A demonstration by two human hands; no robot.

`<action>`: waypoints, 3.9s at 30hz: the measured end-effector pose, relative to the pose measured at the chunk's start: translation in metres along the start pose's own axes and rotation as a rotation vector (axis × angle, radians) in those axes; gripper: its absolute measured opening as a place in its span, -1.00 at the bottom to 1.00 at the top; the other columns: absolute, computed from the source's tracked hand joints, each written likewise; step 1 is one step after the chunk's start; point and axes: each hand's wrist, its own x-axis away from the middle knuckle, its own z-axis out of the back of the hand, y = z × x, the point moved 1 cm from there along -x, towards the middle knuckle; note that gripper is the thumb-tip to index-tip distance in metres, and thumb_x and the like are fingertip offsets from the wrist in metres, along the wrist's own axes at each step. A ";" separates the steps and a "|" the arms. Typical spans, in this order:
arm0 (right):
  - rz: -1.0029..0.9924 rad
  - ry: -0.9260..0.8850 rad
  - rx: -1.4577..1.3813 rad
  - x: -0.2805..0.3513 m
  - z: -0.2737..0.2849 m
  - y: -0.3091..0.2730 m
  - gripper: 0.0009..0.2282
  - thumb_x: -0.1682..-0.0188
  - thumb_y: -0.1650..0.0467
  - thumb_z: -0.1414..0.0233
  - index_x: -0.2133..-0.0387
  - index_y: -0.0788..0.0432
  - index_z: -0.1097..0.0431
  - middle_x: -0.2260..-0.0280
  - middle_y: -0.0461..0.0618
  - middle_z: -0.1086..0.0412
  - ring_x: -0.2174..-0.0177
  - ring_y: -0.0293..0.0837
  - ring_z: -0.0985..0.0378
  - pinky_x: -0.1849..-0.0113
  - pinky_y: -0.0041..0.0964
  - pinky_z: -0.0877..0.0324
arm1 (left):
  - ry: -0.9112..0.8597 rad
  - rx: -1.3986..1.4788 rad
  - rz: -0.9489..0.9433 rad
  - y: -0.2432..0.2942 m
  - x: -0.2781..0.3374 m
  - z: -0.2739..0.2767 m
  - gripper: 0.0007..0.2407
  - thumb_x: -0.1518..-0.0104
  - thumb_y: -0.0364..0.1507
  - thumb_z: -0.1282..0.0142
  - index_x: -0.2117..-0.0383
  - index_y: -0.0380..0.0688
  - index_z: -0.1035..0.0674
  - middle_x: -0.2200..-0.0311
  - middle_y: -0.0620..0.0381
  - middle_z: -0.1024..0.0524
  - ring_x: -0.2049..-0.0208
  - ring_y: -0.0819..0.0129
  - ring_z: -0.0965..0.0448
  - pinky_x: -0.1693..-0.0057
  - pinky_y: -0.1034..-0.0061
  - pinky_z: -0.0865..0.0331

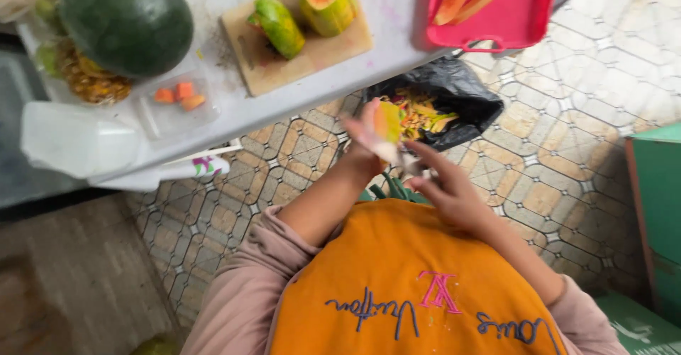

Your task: Peeling and slicing papayas on a cutting board using a knife.

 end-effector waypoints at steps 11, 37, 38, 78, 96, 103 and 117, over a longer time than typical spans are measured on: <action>0.093 0.027 0.414 -0.003 -0.015 -0.029 -0.44 -0.02 0.10 0.02 -0.34 -0.24 -0.13 0.32 0.06 -0.36 0.43 0.36 -0.51 0.34 0.21 -0.41 | 0.212 -0.156 0.077 0.081 0.088 -0.077 -0.58 0.02 0.06 -0.21 0.11 0.21 -0.64 0.28 -0.03 -0.61 0.49 0.07 -0.55 0.33 0.36 -0.51; 0.028 0.118 0.310 -0.010 -0.016 -0.036 -0.49 0.01 0.16 -0.10 -0.24 -0.10 -0.25 0.25 0.17 -0.44 0.28 0.38 -0.56 0.26 0.17 -0.40 | 0.013 -0.360 -0.287 0.116 0.169 -0.121 -0.71 -0.27 -0.07 0.06 0.13 0.07 -0.53 0.26 0.04 -0.48 0.18 0.33 -0.46 -0.07 0.52 -0.33; 0.016 0.108 0.281 -0.010 -0.015 -0.034 -0.47 0.01 0.15 -0.09 -0.26 -0.10 -0.24 0.27 0.18 -0.45 0.30 0.36 -0.55 0.27 0.14 -0.38 | -0.013 -0.354 -0.271 0.115 0.171 -0.122 -0.70 -0.28 -0.05 0.08 0.12 0.07 -0.52 0.25 0.06 -0.46 0.16 0.34 -0.43 -0.09 0.50 -0.32; -0.060 0.188 0.022 -0.016 0.008 0.013 -0.57 -0.07 0.29 -0.09 -0.24 -0.04 -0.32 0.34 0.20 -0.43 0.24 0.21 -0.51 0.22 0.04 -0.34 | -0.184 -0.260 0.228 0.101 0.200 -0.111 -0.78 -0.16 -0.17 0.04 0.16 0.14 -0.51 0.35 0.20 -0.50 0.46 0.43 -0.45 0.29 0.61 -0.41; -0.335 0.260 -0.543 -0.018 0.041 0.161 -0.56 -0.25 0.13 0.18 -0.05 0.31 -0.24 0.49 0.08 -0.18 0.85 -0.21 -0.17 0.80 -0.35 -0.08 | 0.027 -0.708 0.192 0.114 0.157 -0.081 -0.63 -0.10 -0.15 -0.16 0.05 0.04 -0.39 0.26 0.02 -0.43 0.36 0.25 -0.49 0.33 0.44 -0.43; -0.299 0.393 -0.532 0.060 0.067 0.102 -0.60 -0.20 0.11 0.16 -0.09 0.12 -0.29 0.53 0.01 -0.16 0.83 -0.20 -0.21 0.78 -0.39 -0.12 | -0.050 -1.093 -0.123 0.093 0.075 -0.168 -0.50 0.08 -0.27 -0.25 -0.07 0.01 -0.42 0.15 -0.01 -0.55 0.18 0.19 -0.72 -0.02 0.32 -0.47; -0.862 0.890 -0.639 0.195 0.084 0.162 -0.53 -0.23 0.02 0.22 -0.13 0.09 -0.34 0.45 -0.10 -0.18 0.54 -0.25 -0.11 0.43 -0.33 -0.08 | -0.089 -2.512 -0.930 -0.042 -0.125 -0.322 -0.37 -0.12 -0.23 -0.14 -0.31 0.35 -0.05 -0.13 0.15 -0.27 -0.05 0.03 -0.43 0.11 0.13 -0.38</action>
